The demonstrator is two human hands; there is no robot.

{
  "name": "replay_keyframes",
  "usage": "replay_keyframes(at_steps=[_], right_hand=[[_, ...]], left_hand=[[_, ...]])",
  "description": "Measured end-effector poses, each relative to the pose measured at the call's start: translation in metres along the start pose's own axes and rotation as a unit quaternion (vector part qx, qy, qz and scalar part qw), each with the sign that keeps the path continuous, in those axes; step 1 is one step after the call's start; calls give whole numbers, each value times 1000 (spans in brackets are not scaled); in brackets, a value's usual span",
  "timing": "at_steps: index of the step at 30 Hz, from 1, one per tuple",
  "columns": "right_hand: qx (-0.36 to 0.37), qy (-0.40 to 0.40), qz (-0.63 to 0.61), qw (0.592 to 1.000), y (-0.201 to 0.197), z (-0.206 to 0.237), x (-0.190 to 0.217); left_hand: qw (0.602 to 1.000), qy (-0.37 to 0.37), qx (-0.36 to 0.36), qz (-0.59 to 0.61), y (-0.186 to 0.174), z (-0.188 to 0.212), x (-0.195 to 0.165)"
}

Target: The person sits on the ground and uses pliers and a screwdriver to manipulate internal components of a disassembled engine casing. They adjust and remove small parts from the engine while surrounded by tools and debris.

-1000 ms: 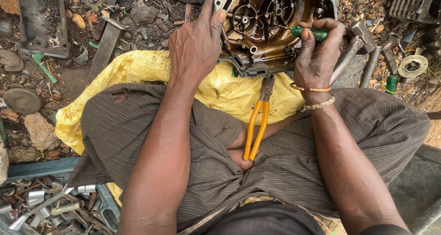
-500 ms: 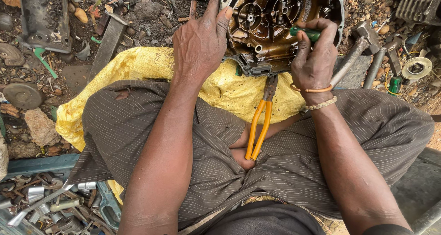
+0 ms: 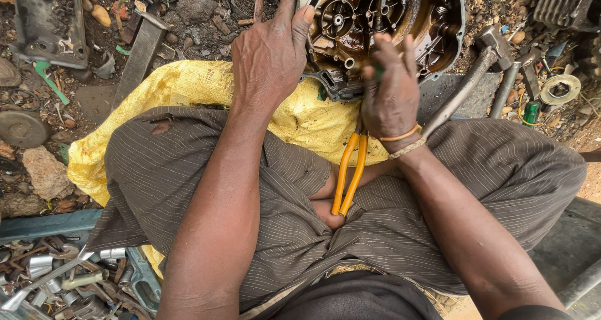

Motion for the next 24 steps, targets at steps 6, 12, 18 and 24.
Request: replay_keyframes(at_steps=[6,12,18,24], right_hand=[[36,125,-63,990,-10,-12,1],[29,181,-180,966,-26,-13,-37],[-27,153,-269,950,-21,-17,-47],[-6,193,-186,963,-16,-22,-52]], left_hand=[[1000,-7,-10,14,-1,-3,-1],[1000,-5,-11,9,-3,-2,-2],[1000,-7,-15,5,1,-1,-1],[1000,-3,-16,-10,2,-1,0]])
Point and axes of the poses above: each hand's wrist, its own z-axis away from the middle knuckle, its own y-axis out of the palm, x = y × z, the point moved 2 cm from there along -z, towards the middle knuckle, and after that the axes turned 11 degrees about y, right-handed, at the moved point
